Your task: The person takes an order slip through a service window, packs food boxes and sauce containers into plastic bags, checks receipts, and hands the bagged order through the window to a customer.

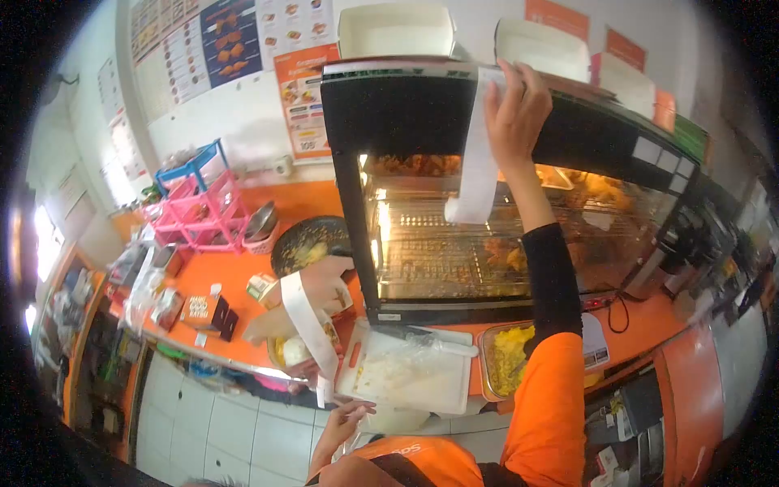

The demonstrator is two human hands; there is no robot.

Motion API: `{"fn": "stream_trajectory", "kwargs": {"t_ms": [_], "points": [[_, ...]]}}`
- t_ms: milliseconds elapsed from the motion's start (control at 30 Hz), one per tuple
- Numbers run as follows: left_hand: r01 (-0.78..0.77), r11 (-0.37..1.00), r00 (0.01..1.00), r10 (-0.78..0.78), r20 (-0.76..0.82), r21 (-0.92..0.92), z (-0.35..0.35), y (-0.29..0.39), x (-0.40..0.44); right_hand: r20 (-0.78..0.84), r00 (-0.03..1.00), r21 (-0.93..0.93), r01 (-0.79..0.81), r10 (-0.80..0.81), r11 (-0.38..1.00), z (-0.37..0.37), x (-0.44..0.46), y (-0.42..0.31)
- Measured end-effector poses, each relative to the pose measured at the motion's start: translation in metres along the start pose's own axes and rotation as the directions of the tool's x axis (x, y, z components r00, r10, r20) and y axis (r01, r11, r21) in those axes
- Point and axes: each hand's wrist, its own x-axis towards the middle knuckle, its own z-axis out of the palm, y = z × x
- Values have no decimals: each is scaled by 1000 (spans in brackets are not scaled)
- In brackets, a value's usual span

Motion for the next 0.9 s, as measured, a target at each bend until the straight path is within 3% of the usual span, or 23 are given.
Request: {"fn": "stream_trajectory", "kwargs": {"t_ms": [33, 100, 167, 233, 300, 367, 433, 467, 533, 633, 833, 900], "points": [[5, 1000, 999, -6, -45, -24, 6, -3, -6, 11, 1000, 21, -16, 16, 1000, 2, -3, 3], [32, 999, 996, -33, -77, -16, 18, 5, -20, 193, 980, 169, 20, -53, 985, 4, -10, 13], [136, 991, 986, -134, -99, 16, 27, 7, -28, 133, 990, 213, 18, -47, 977, 7, -9, 14], [128, 992, 986, -129, -104, -25, 35, 2, -31, 87, 993, 279, 58, -85, 959, 3, -8, 12], [243, 970, 954, -235, -185, 22, 45, 0, -36, 87, 994, 245, 47, -71, 968, -2, -7, 13], [251, 968, 947, -251, -202, -24, 53, -5, -38, 69, 997, 124, 38, -46, 992, -3, -8, 13], [154, 988, 980, -152, -130, 4, 60, 3, -36, 158, 987, 117, -21, 3, 993, -5, -9, 10], [165, 986, 971, -163, -177, -5, 61, 7, -35, 183, 983, 116, -42, 21, 992, -4, -10, 12], [176, 984, 976, -176, -125, -10, 64, 13, -34, 201, 979, 143, -67, 37, 987, 1, -15, 18], [159, 986, 977, -164, -134, -48, 59, 12, -30, 127, 990, 161, 41, -62, 986, 8, -16, 26], [68, 994, 952, -90, -292, -85, 13, 9, -17, 239, 968, 194, 33, -80, 980, 4, -19, 26], [121, 988, 943, -146, -300, -100, -9, 8, -10, 237, 968, 186, 43, -87, 982, 10, -22, 41]]}}
